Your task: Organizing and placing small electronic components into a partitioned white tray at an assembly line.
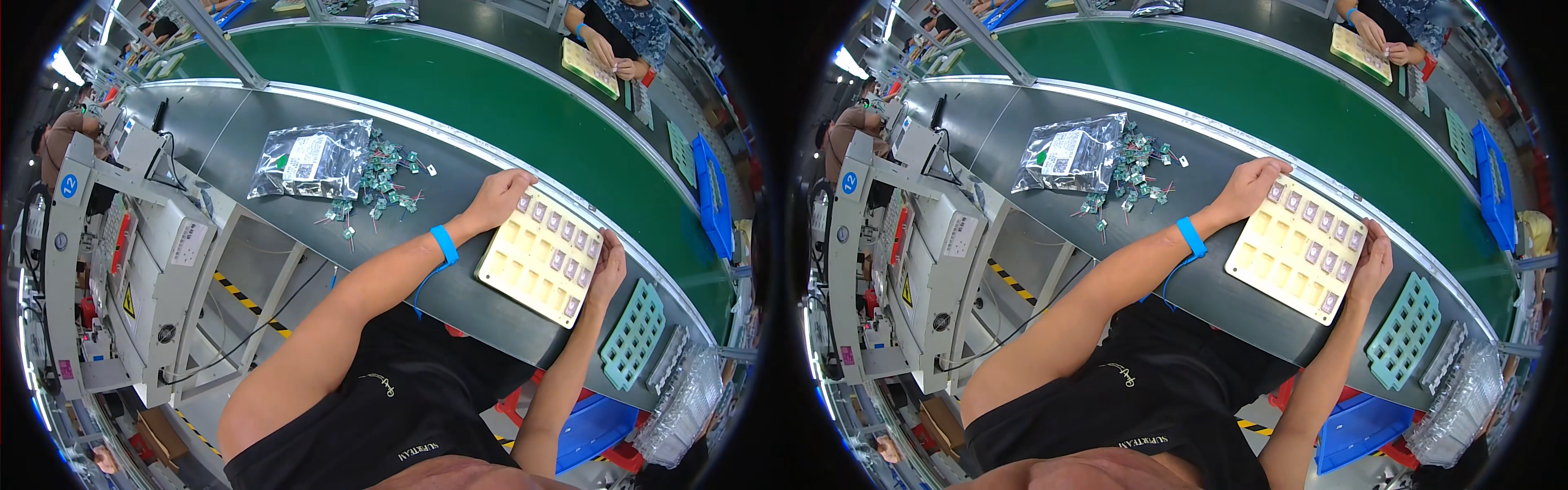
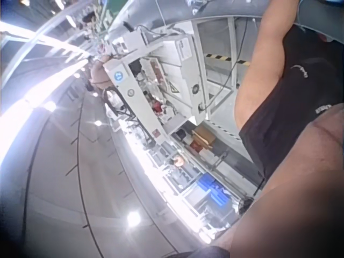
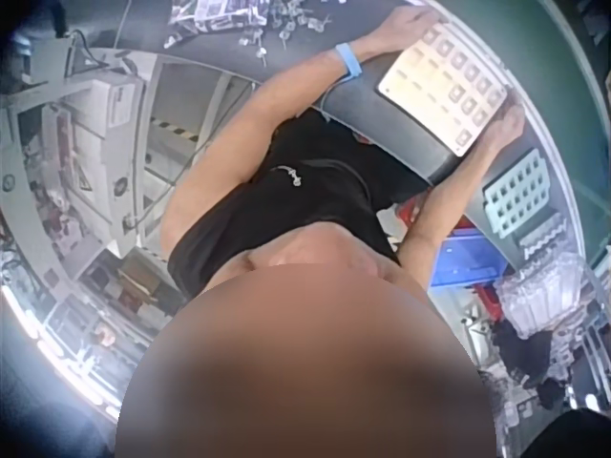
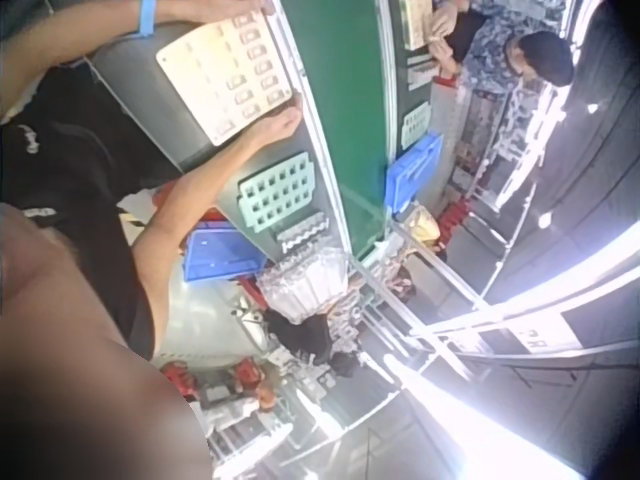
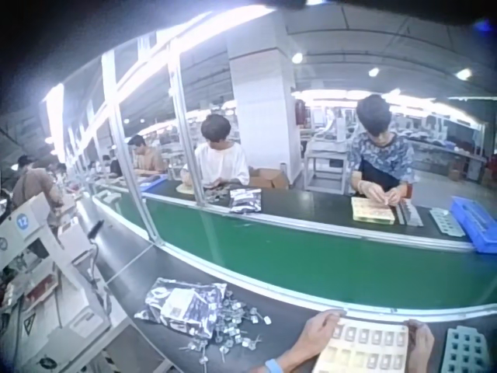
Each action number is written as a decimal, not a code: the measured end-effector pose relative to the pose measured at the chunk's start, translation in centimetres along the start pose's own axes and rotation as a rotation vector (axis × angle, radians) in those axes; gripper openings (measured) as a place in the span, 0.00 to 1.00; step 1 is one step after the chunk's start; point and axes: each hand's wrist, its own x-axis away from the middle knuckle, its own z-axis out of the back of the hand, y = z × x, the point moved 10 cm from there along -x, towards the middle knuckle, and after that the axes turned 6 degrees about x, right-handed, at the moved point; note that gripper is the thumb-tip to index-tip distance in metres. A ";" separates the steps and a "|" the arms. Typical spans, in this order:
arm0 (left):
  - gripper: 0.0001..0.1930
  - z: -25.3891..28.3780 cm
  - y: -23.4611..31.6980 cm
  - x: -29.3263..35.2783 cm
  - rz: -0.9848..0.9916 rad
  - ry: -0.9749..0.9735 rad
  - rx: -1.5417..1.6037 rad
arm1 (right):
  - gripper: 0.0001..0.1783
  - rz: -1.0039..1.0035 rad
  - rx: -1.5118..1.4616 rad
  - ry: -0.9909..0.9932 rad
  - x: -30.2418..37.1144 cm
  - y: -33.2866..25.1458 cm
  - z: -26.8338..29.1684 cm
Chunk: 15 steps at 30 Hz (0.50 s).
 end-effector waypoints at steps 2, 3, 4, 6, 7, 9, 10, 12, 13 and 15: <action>0.18 -0.1 0.0 0.0 0.000 -0.003 0.003 | 0.27 0.002 0.000 0.003 0.1 -0.1 0.0; 0.18 0.0 -0.1 0.0 -0.003 0.000 0.004 | 0.27 0.009 0.013 -0.013 0.1 -0.3 -0.1; 0.18 0.0 -0.1 0.0 -0.006 0.004 0.005 | 0.26 0.017 0.025 -0.029 0.2 -0.4 -0.3; 0.18 0.0 -0.2 0.0 -0.008 0.002 0.007 | 0.26 0.018 0.035 -0.027 0.2 -0.5 -0.3; 0.18 0.0 -0.2 0.0 -0.010 -0.002 0.009 | 0.26 0.020 0.045 -0.024 0.2 -0.5 -0.3; 0.18 0.0 -0.2 0.0 -0.016 -0.002 0.006 | 0.27 0.017 0.053 -0.035 0.1 -0.4 -0.2; 0.18 -0.1 -0.1 0.0 -0.022 -0.002 0.004 | 0.27 0.013 0.062 -0.045 0.1 -0.3 -0.1; 0.18 -0.1 -0.2 0.0 -0.017 -0.003 0.003 | 0.27 0.016 0.068 -0.048 0.1 -0.2 -0.1; 0.18 -0.1 -0.3 0.0 -0.013 -0.003 0.001 | 0.27 0.019 0.074 -0.051 0.0 -0.2 -0.1; 0.18 -0.1 -0.4 -0.1 -0.007 -0.007 -0.001 | 0.26 0.017 0.075 -0.051 0.1 -0.2 -0.2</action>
